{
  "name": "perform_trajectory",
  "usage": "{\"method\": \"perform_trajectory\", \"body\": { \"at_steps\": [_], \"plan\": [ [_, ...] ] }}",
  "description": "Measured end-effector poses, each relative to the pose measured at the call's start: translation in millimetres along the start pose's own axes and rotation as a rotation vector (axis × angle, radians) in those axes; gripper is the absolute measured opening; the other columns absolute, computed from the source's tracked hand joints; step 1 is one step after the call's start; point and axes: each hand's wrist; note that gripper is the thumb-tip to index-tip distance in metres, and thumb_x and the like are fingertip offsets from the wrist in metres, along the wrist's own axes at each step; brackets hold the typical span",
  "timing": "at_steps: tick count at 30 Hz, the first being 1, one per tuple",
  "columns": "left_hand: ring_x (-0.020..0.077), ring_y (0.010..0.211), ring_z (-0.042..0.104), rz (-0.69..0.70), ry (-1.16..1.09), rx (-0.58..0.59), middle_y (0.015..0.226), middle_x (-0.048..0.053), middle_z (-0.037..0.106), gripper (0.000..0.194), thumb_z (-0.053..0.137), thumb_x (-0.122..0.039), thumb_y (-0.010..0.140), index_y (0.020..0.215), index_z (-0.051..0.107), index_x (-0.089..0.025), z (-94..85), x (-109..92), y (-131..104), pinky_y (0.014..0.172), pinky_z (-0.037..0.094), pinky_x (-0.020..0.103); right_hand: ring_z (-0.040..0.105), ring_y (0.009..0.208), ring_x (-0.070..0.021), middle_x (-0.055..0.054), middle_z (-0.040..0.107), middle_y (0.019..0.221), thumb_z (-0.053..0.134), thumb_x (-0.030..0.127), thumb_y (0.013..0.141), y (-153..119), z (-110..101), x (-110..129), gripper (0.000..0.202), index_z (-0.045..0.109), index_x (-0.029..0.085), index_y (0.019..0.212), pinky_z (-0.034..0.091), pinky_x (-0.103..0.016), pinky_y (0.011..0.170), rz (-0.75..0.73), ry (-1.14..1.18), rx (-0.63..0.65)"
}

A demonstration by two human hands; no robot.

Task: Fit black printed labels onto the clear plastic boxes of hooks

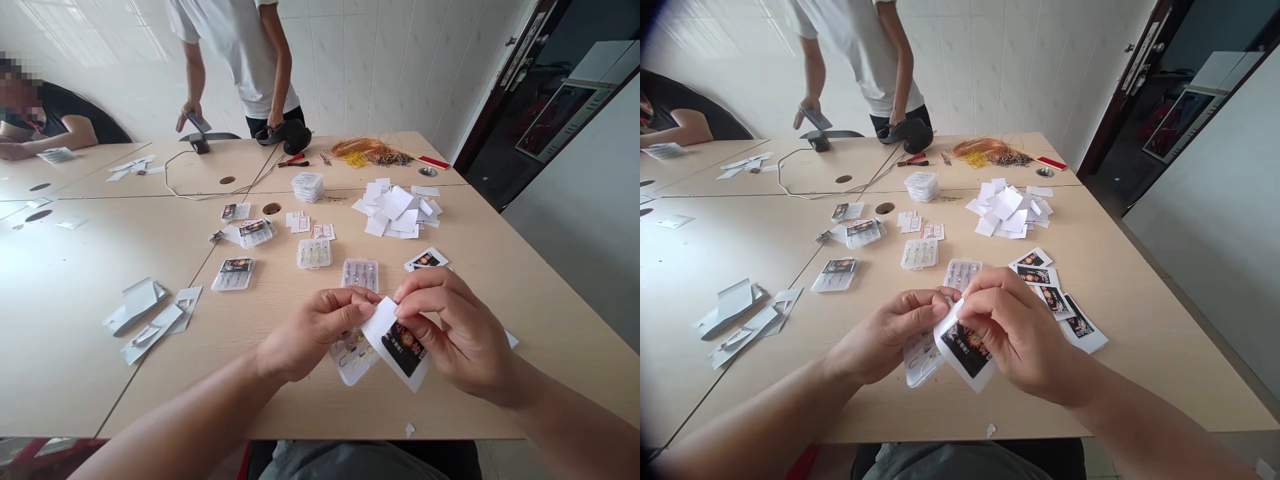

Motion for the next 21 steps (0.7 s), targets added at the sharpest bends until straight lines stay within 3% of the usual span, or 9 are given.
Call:
{"method": "perform_trajectory", "body": {
  "at_steps": [8, 11, 17, 21],
  "plan": [
    [0.0107, 0.058, 0.059, -0.102, -0.045, -0.02, 0.072, 0.001, 0.067, 0.039, 0.085, -0.048, 0.072, 0.083, 0.071, -0.014, -4.4, 3.6, 6.0, 0.054, 0.043, 0.021, 0.064, 0.104, -0.0105, -0.002, 0.063, 0.106, 0.056, 0.004, 0.096, -1.0, -4.6, 0.7, 0.023, 0.057, 0.024, 0.107, 0.054, -0.023, 0.094, 0.045, 0.133, -0.034],
    [0.0096, 0.054, 0.058, -0.094, -0.043, -0.043, 0.068, 0.0, 0.067, 0.04, 0.087, -0.049, 0.069, 0.08, 0.07, -0.014, -4.5, 3.6, 7.0, 0.051, 0.041, 0.021, 0.066, 0.107, -0.0124, -0.003, 0.065, 0.108, 0.061, 0.005, 0.093, -1.8, -3.7, 0.3, 0.026, 0.058, 0.025, 0.109, 0.054, -0.028, 0.098, 0.06, 0.174, -0.059],
    [0.0067, 0.047, 0.052, -0.045, -0.027, -0.088, 0.06, -0.003, 0.062, 0.039, 0.087, -0.048, 0.069, 0.07, 0.066, -0.016, -0.5, 0.3, 5.4, 0.047, 0.036, 0.02, 0.069, 0.115, -0.0181, -0.002, 0.07, 0.115, 0.063, 0.011, 0.095, -3.1, 0.5, 1.7, 0.034, 0.052, 0.034, 0.116, 0.058, -0.042, 0.099, 0.266, 0.329, -0.001],
    [0.0075, 0.048, 0.052, -0.04, -0.023, -0.107, 0.059, -0.003, 0.061, 0.037, 0.086, -0.048, 0.071, 0.074, 0.067, -0.015, -0.6, 1.3, 4.9, 0.047, 0.036, 0.021, 0.069, 0.115, -0.017, 0.001, 0.073, 0.108, 0.062, 0.014, 0.097, -4.7, 1.1, 2.3, 0.043, 0.047, 0.041, 0.128, 0.056, -0.044, 0.103, 0.313, 0.372, 0.003]
  ]
}}
Point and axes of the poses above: each hand's wrist, its own y-axis towards the middle knuckle, its own z-axis out of the palm, x = y × z
